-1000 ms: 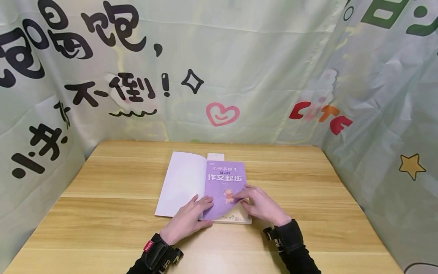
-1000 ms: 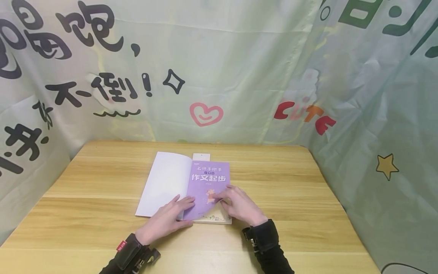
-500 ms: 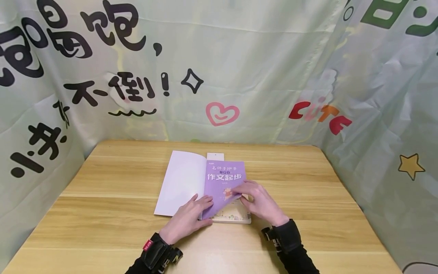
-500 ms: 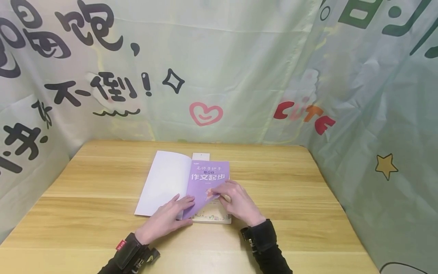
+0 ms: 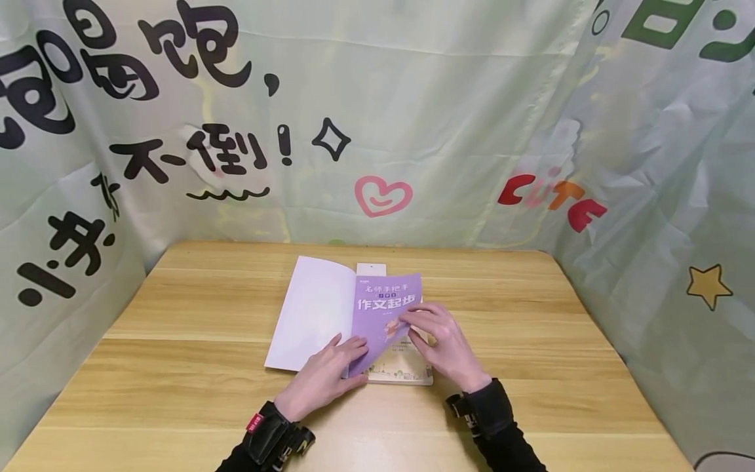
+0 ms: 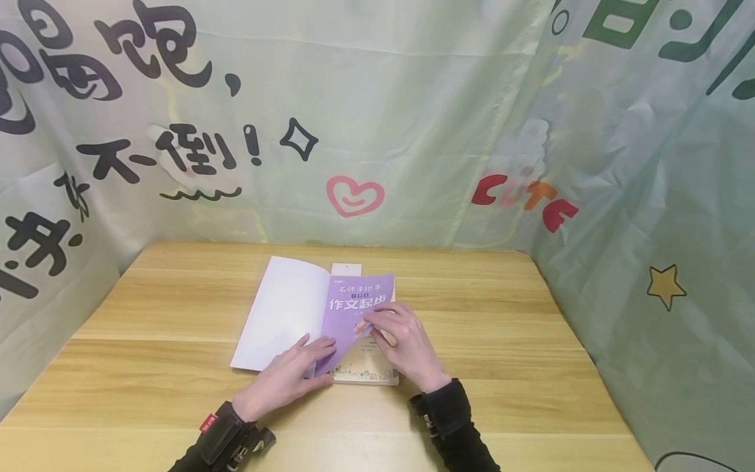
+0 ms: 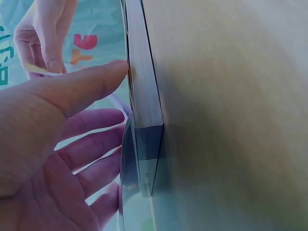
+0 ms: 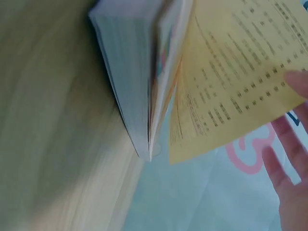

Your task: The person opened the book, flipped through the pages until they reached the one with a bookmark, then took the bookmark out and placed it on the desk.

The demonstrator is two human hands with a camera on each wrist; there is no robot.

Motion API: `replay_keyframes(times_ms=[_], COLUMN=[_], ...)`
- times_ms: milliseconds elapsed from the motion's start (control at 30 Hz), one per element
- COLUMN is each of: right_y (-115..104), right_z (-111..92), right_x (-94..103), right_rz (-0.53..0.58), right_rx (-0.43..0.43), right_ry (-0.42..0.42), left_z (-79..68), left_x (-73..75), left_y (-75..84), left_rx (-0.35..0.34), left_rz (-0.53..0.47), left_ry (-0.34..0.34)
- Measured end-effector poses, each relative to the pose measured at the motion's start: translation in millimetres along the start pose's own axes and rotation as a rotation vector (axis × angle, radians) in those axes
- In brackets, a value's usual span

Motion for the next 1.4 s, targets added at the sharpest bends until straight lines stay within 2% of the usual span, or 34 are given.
replay_keyframes(times_ms=[267, 433, 667, 933, 1100, 1400], right_y=[-2.3, -5.4, -7.3, -7.2, -10.0, -10.5], right_z=[0.3, -0.2, -1.4, -2.6, -2.1, -10.7], right_x=[-1.4, -3.5, -7.2, -21.3, -30.3, -49.8], right_rz=[-0.091, -0.080, -0.021, 0.054, 0.154, 0.259], right_rx=[-0.024, -0.050, -0.104, -0.198, -0.236, -0.451], right_ry=[0.135, 0.157, 0.165, 0.038, -0.045, -0.277], left_z=[1.9, 2.8, 3.3, 4.9, 5.6, 5.7], left_x=[0.8, 2.4, 7.5, 14.3, 18.3, 26.8], left_y=[2.3, 4.1, 7.4, 9.9, 11.3, 13.2], left_rx=[-0.010, -0.029, -0.064, -0.088, -0.098, -0.112], left_rz=[-0.003, 0.004, -0.013, -0.021, -0.042, -0.069], left_ry=[0.011, 0.040, 0.129, 0.218, 0.256, 0.346])
Point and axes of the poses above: each hand's wrist, its own z-axis towards the middle knuckle, its own x-axis out of the back of the hand, y = z × x, the point moved 7 cm from there along z, towards the middle knuckle, and after that the axes turned 6 degrees about y, right-handed, at the moved point
